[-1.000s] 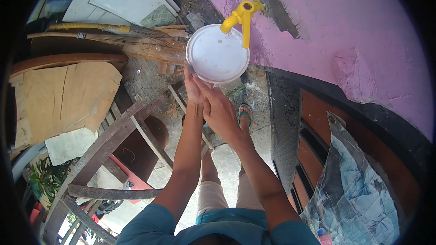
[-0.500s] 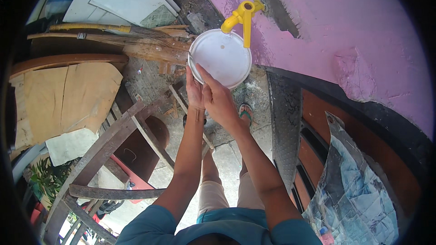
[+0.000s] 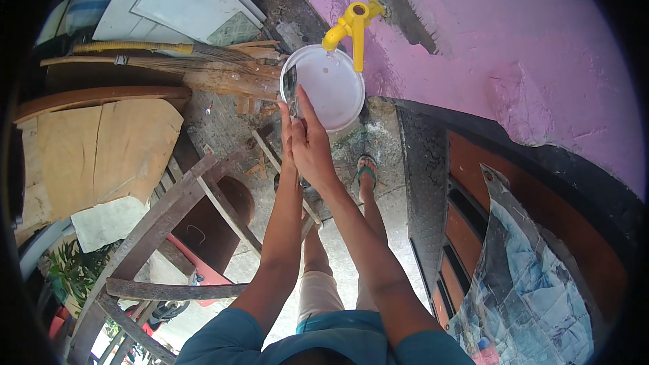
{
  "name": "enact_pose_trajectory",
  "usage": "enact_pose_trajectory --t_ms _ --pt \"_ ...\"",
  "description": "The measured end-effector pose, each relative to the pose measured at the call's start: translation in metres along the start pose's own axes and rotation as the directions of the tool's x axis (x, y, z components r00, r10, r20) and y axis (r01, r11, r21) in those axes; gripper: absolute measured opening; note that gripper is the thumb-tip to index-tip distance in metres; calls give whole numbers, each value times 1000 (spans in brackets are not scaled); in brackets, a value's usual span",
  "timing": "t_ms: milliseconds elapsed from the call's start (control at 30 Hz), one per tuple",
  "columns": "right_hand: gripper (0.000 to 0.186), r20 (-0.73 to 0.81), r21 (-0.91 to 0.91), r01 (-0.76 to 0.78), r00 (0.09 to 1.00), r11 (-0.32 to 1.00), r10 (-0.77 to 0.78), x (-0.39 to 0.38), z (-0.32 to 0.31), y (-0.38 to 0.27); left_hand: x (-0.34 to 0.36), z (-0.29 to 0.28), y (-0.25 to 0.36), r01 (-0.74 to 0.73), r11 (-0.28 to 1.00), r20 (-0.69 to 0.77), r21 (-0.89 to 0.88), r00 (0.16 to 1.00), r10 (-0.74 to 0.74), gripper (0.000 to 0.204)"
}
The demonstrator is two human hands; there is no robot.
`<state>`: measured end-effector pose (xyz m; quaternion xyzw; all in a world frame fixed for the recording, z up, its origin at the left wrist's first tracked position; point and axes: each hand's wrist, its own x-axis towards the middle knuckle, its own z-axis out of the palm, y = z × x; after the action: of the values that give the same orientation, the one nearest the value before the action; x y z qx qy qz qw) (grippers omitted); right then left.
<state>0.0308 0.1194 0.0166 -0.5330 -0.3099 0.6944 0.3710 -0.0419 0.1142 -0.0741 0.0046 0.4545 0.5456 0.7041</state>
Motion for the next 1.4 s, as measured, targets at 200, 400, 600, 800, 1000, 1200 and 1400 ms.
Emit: enact_pose_trajectory --t_ms 200,400,600,800,1000,1200,1400 --pt "53 31 572 -169 982 803 185 9 7 -24 8 1 -11 11 591 -16 -807 999 -40 44" --pt "51 169 -78 -72 982 994 84 -19 -15 -1 14 -9 21 -63 960 91 -272 992 91 74" --pt "55 261 -430 279 949 859 -177 -31 -22 0 11 -4 18 -50 973 147 -226 986 85 73" --pt "57 324 -568 326 933 756 -159 -23 -24 -2 8 -8 18 -15 966 112 -260 993 46 68" --pt "55 103 -541 442 879 716 -465 -6 2 22 4 2 13 -97 981 -83 -170 993 83 53" --pt "55 71 -237 87 995 968 -72 -18 -9 -5 16 -18 18 254 796 525 -549 846 92 63" --pt "53 261 -463 252 955 850 -141 -40 -35 -1 6 4 24 -177 951 84 -255 975 204 67"
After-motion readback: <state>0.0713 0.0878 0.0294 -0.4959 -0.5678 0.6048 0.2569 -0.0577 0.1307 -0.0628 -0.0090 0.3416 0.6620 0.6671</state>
